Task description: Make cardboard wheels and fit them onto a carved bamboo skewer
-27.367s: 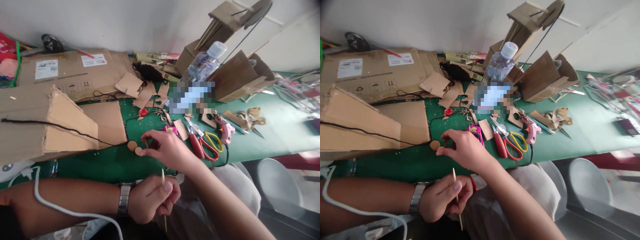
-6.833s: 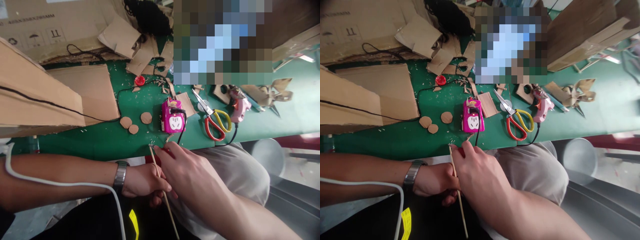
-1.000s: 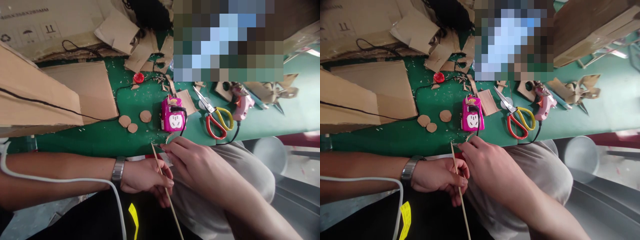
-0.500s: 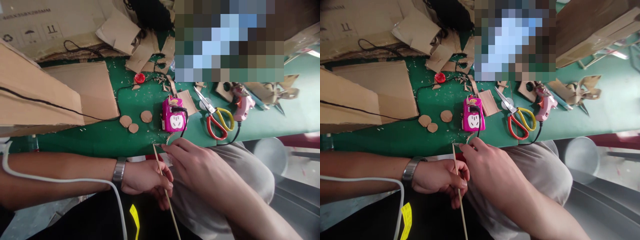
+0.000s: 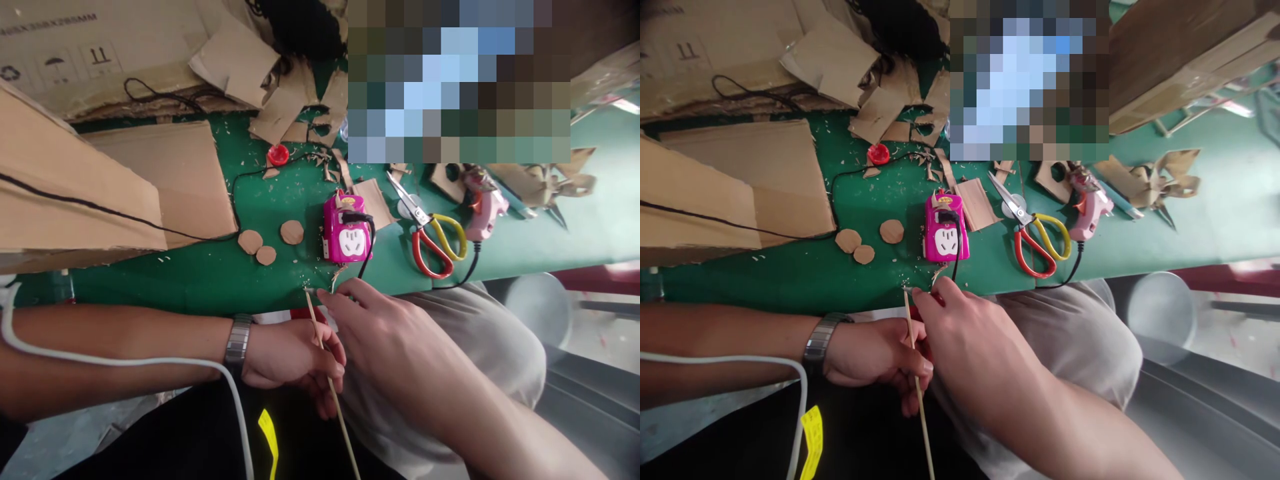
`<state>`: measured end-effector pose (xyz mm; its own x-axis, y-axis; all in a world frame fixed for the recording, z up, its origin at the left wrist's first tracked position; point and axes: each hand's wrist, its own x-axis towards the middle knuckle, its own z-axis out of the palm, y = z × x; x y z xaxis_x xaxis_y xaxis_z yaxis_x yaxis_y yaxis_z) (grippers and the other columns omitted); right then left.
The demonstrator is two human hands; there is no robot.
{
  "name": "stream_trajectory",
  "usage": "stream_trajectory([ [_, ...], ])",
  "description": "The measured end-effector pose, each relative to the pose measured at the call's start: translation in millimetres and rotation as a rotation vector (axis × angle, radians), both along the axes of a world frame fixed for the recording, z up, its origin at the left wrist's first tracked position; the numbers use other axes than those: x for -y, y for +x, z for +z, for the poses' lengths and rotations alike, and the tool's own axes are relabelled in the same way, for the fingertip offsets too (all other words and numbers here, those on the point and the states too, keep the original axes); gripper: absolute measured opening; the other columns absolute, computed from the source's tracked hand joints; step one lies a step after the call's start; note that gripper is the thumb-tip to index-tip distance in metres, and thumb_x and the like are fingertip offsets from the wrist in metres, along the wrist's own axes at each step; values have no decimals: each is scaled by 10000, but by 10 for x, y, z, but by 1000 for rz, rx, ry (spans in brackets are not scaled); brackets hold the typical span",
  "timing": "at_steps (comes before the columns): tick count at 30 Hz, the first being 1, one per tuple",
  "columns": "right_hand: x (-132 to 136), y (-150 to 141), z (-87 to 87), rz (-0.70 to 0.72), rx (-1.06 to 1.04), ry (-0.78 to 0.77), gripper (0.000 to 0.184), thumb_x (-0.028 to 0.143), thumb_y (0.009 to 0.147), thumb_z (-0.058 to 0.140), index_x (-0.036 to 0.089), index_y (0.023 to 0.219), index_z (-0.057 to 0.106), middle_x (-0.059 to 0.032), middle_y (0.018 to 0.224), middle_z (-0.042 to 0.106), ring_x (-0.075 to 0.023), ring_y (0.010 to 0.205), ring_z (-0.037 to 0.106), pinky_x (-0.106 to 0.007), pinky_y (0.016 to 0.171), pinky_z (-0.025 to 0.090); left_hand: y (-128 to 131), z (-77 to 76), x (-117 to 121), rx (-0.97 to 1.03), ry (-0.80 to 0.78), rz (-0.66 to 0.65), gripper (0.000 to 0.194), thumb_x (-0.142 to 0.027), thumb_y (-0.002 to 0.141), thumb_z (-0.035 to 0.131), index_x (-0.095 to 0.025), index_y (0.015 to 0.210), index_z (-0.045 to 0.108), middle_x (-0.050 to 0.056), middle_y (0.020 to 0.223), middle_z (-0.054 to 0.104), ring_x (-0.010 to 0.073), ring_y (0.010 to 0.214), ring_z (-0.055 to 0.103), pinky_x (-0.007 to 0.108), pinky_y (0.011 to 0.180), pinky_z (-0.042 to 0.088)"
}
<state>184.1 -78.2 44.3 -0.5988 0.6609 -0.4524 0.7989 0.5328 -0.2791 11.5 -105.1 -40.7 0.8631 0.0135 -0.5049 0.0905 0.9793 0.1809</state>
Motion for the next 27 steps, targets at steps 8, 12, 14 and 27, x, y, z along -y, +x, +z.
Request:
stream_trajectory([
  [8,38,-69,-13,83,32,122,296,103,832,739,157,1120,700,-94,1017,707,-232,870,706,-326,526,447,2,-41,66,85,-21,-25,419,-322,746,913,-164,921,566,7,757,694,174,640,720,363,699,562],
  [12,-15,-66,-10,50,42,33,251,86,830,721,186,1060,703,-78,1028,710,-240,870,710,-334,510,432,6,-75,108,80,-39,-25,462,-304,764,917,-180,980,528,9,772,701,198,663,746,390,720,585],
  [14,-32,-29,-8,3,25,20,285,79,861,692,188,1124,703,-72,1041,713,-231,832,712,-334,523,437,6,-68,90,62,-29,-11,506,-314,755,936,-184,997,511,3,770,709,198,665,753,409,744,600],
  [27,-13,83,23,-64,-82,9,152,153,936,698,214,1073,723,-33,943,689,-139,581,605,-301,509,320,4,-20,18,11,-10,43,651,-413,639,1024,-179,972,516,8,788,742,178,691,756,403,773,604],
])
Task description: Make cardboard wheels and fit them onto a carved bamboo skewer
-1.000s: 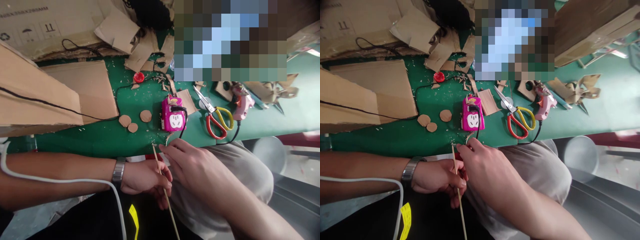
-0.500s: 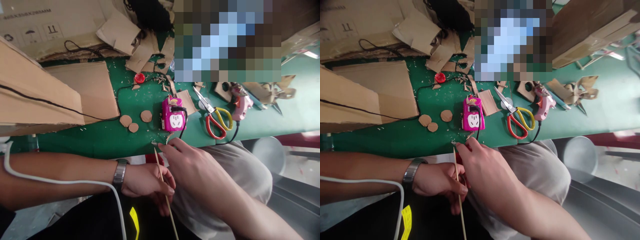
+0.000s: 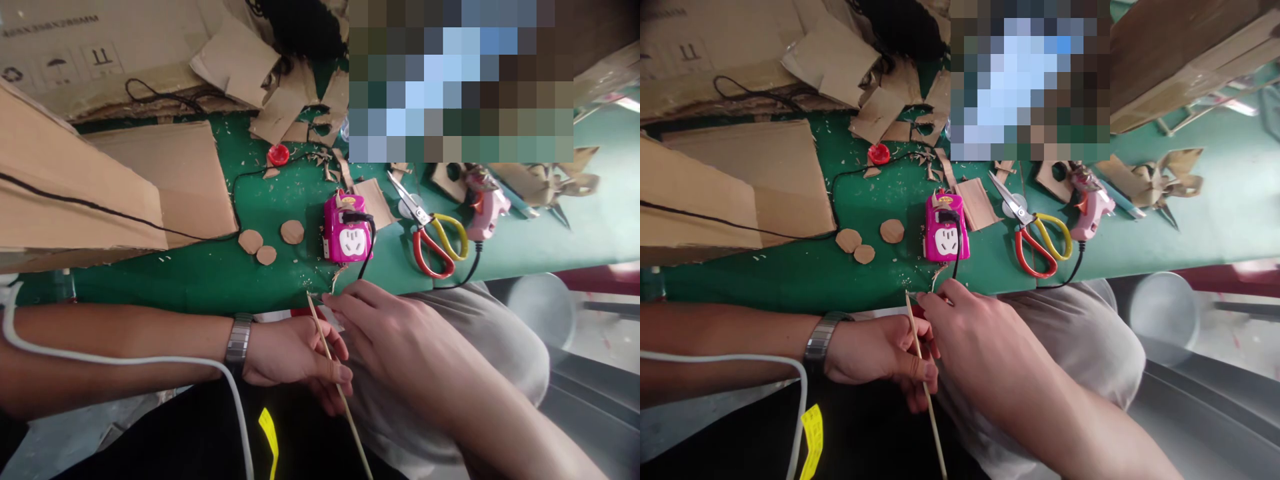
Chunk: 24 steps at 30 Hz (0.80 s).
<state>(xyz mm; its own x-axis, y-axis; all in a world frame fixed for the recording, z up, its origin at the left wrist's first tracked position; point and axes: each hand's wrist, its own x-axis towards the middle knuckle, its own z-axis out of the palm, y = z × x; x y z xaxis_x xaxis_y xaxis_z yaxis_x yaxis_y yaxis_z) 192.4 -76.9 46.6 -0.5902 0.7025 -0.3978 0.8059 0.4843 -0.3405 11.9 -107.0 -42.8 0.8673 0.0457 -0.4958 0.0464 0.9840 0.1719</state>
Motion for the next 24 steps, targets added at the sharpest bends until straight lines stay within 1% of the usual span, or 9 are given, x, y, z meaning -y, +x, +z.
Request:
stream_trajectory([
  [4,1,-1,-15,-1,-3,7,154,146,945,682,219,1076,716,-31,948,677,-146,581,600,-304,506,327,-3,-9,8,-3,0,-8,575,-363,698,994,-174,971,524,8,790,742,175,692,758,394,762,600],
  [8,13,-32,-7,53,32,12,170,143,930,700,202,1089,708,-39,945,671,-157,607,603,-310,496,336,-4,-5,12,-20,18,-8,477,-300,762,950,-163,965,540,13,798,736,175,688,755,404,771,601],
  [11,12,-81,4,118,80,15,187,162,884,770,199,1055,703,-51,965,685,-206,750,659,-323,513,352,-8,3,9,-24,26,-5,449,-283,777,939,-158,950,544,16,810,734,175,690,756,408,778,603],
  [13,11,-108,3,137,98,15,190,186,861,809,202,1012,695,-57,983,689,-228,840,677,-329,532,370,-9,11,6,-26,30,-2,434,-268,787,930,-156,944,541,12,805,735,168,686,754,392,763,601],
  [15,16,-119,-2,127,109,19,179,188,857,814,204,977,683,-54,980,684,-221,836,673,-330,544,384,-6,17,7,-32,29,2,403,-233,808,908,-154,945,537,12,793,738,162,680,753,374,742,598],
  [19,31,-100,-20,102,123,19,178,153,861,794,200,979,670,-50,979,668,-196,767,651,-327,546,390,8,13,20,-44,22,8,346,-162,841,858,-150,953,530,16,776,741,157,665,753,355,718,598],
  [24,37,-77,-49,138,90,49,211,150,841,819,195,970,658,-51,974,658,-221,822,648,-325,538,380,13,-9,41,-35,21,14,364,-176,836,862,-159,959,520,14,776,744,155,665,749,355,720,600],
])
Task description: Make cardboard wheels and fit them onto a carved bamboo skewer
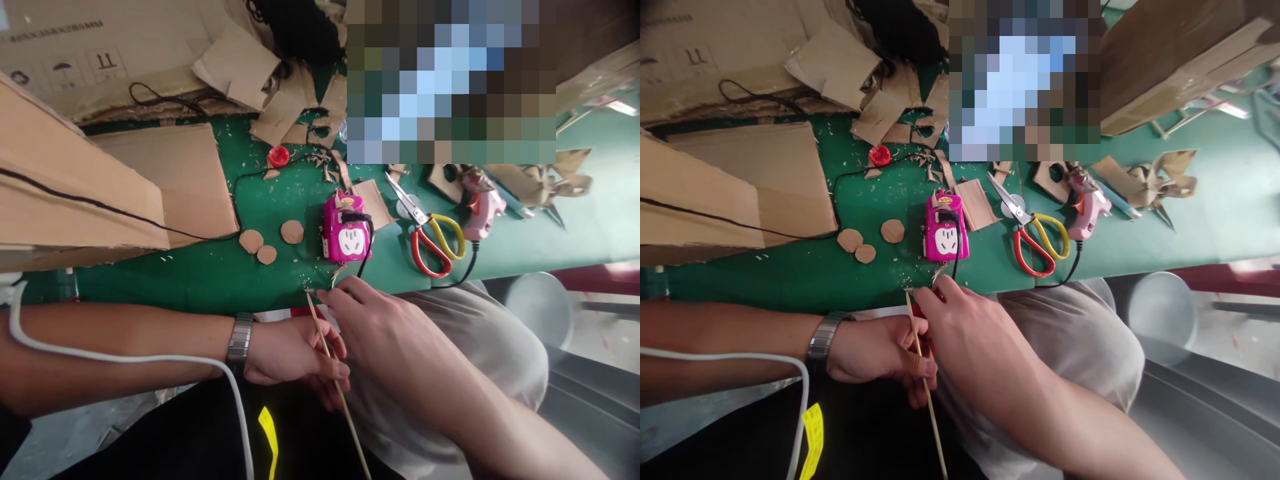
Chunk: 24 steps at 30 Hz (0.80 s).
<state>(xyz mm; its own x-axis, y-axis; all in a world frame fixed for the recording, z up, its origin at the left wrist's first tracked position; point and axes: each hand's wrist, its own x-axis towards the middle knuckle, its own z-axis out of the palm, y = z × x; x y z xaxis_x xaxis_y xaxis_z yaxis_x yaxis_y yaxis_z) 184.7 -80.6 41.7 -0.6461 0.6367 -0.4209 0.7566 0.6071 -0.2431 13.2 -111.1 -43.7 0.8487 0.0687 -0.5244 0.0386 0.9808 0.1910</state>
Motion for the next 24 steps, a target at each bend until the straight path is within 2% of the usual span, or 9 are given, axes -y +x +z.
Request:
stream_trajectory([
  [3,-6,-5,-14,12,-24,21,196,142,847,808,187,966,658,-59,979,660,-221,824,641,-327,549,386,-2,-8,6,-4,6,3,401,-216,819,892,-164,962,521,13,788,743,152,654,742,356,721,595],
  [7,-40,-6,-17,-17,8,-44,238,143,860,789,191,1061,669,-65,1032,684,-224,855,667,-320,548,373,-6,-5,3,4,-5,4,428,-217,813,897,-172,980,505,6,779,736,163,663,748,366,727,600],
  [10,-61,21,6,-102,-17,-47,227,125,916,703,196,1129,668,-54,1026,692,-195,752,671,-322,545,370,-8,20,-19,0,-8,4,365,-150,853,831,-174,988,493,9,769,738,162,666,750,362,727,604],
  [14,-57,77,56,-151,-104,23,125,161,994,589,198,1069,682,-51,982,688,-182,651,659,-331,521,342,-6,78,-77,-40,-14,-8,255,-70,901,703,-176,977,484,11,756,736,149,647,743,351,725,601],
  [19,-48,82,64,-160,-132,-40,85,174,1005,609,206,1026,686,-27,925,670,-156,605,624,-316,523,344,-2,86,-110,-44,-22,-37,238,-54,876,669,-178,970,489,3,744,728,155,642,743,365,735,606],
  [24,-46,49,25,-133,-143,0,86,153,967,663,192,1037,695,-29,927,664,-135,589,558,-294,511,342,0,58,-87,-38,-24,-36,256,-79,835,705,-182,949,500,10,740,723,161,651,736,355,727,593],
])
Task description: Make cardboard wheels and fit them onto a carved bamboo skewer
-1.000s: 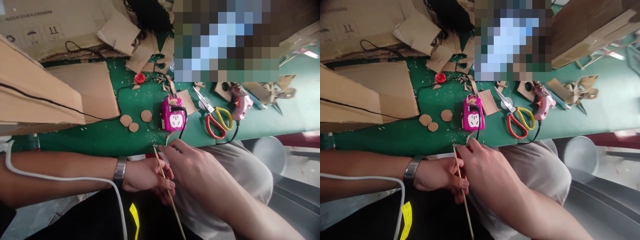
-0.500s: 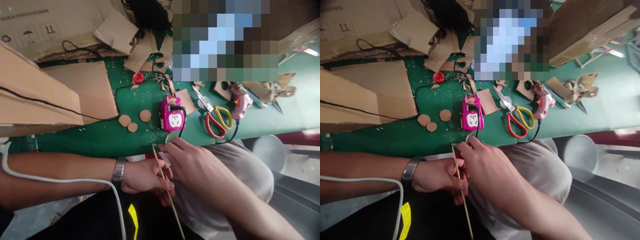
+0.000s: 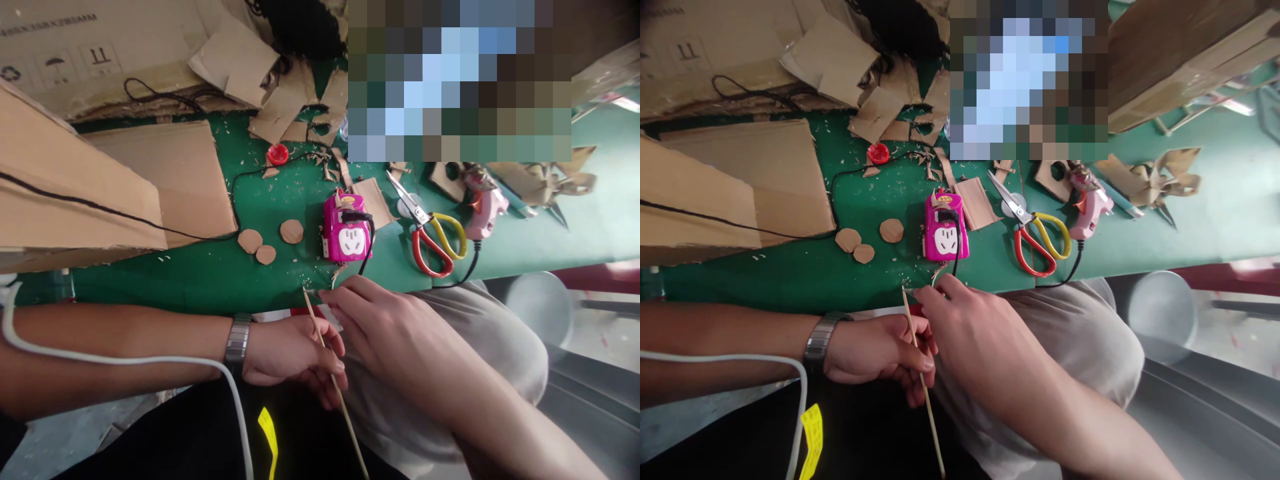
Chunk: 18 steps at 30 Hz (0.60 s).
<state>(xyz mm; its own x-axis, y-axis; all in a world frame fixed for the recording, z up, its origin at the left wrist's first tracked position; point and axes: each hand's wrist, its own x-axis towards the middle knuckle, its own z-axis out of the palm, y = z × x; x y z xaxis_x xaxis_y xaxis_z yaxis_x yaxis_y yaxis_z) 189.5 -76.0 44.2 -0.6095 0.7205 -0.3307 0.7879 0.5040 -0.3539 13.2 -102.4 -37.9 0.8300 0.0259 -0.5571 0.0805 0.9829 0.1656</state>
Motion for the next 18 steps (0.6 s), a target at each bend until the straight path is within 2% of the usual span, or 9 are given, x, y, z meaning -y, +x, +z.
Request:
stream_trajectory([
  [3,7,-19,-7,24,19,41,108,124,931,696,192,1015,693,-25,903,652,-134,585,532,-295,487,315,-2,9,0,-4,3,5,225,-79,825,708,-175,899,518,14,733,717,163,643,736,351,717,589],
  [8,40,-81,-1,117,90,108,235,90,833,742,190,1039,692,-42,910,655,-189,726,620,-315,486,315,-6,34,-15,-16,-3,16,215,-81,800,728,-162,876,544,27,751,725,161,635,732,340,704,578],
  [12,62,-128,4,110,111,178,252,45,820,700,177,1034,689,-40,897,647,-167,660,574,-306,483,343,-11,42,-17,-16,-9,12,200,-78,804,711,-160,881,546,29,737,720,155,629,723,339,707,576],
  [18,14,-99,-6,122,150,59,199,82,869,718,197,1031,706,-53,981,711,-199,829,678,-304,511,357,-10,8,10,-10,3,5,280,-100,799,756,-176,917,513,22,754,727,167,644,735,356,718,584],
])
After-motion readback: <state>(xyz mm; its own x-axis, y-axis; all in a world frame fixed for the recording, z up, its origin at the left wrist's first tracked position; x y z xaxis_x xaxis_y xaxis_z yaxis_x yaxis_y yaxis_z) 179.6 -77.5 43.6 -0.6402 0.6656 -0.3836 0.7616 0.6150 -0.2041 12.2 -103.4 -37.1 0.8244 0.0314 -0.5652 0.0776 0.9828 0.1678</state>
